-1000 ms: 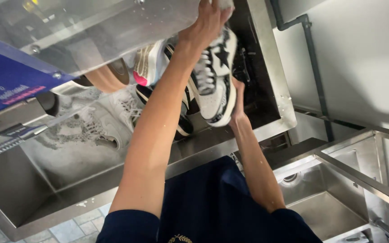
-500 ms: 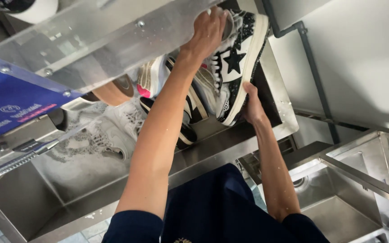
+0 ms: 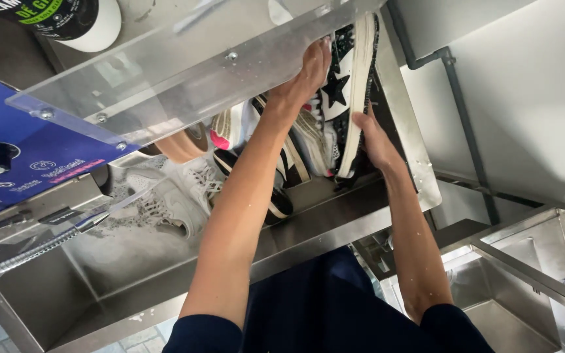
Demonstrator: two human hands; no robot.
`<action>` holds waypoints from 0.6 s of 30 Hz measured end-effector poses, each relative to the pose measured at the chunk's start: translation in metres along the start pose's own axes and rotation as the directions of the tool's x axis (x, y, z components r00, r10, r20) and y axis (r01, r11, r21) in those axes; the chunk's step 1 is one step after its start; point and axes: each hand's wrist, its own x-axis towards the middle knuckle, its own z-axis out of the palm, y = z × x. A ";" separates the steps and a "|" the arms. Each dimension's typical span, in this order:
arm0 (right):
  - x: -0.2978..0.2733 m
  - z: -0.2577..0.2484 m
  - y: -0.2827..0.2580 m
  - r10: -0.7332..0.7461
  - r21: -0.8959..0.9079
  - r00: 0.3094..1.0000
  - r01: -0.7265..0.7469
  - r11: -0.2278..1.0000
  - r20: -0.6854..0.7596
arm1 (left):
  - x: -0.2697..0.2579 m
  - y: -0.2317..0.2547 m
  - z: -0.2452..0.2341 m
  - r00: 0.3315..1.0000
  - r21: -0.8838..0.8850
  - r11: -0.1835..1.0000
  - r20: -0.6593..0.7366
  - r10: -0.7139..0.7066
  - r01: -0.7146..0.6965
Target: Wash several pairs of sneakers using a specialized shoe washing station with integrated brushes and sprayers.
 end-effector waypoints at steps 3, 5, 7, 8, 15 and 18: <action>-0.007 0.000 -0.020 0.014 -0.059 1.000 -0.014 0.998 -0.004 | 0.017 0.002 -0.015 0.990 -0.006 0.991 0.041 -0.136 0.136; -0.016 0.003 -0.036 0.032 -0.113 0.999 -0.034 0.993 -0.014 | 0.017 0.007 -0.012 0.955 -0.090 0.957 0.142 -0.262 0.276; -0.024 0.006 -0.048 0.067 -0.257 0.996 -0.082 0.963 -0.064 | 0.011 0.013 0.000 0.884 -0.150 0.940 0.413 -0.221 0.305; -0.019 -0.001 -0.037 0.066 -0.255 0.996 -0.081 0.964 -0.067 | 0.008 0.013 0.002 0.885 -0.153 0.941 0.411 -0.218 0.302; -0.029 0.005 -0.038 -0.134 -0.455 0.990 0.099 0.885 -0.044 | -0.021 0.020 0.030 0.999 0.054 0.999 0.049 0.007 -0.009; -0.038 0.016 -0.044 -0.084 -0.584 0.987 -0.011 0.812 -0.136 | -0.023 0.026 0.044 0.969 -0.014 0.997 0.237 0.073 -0.071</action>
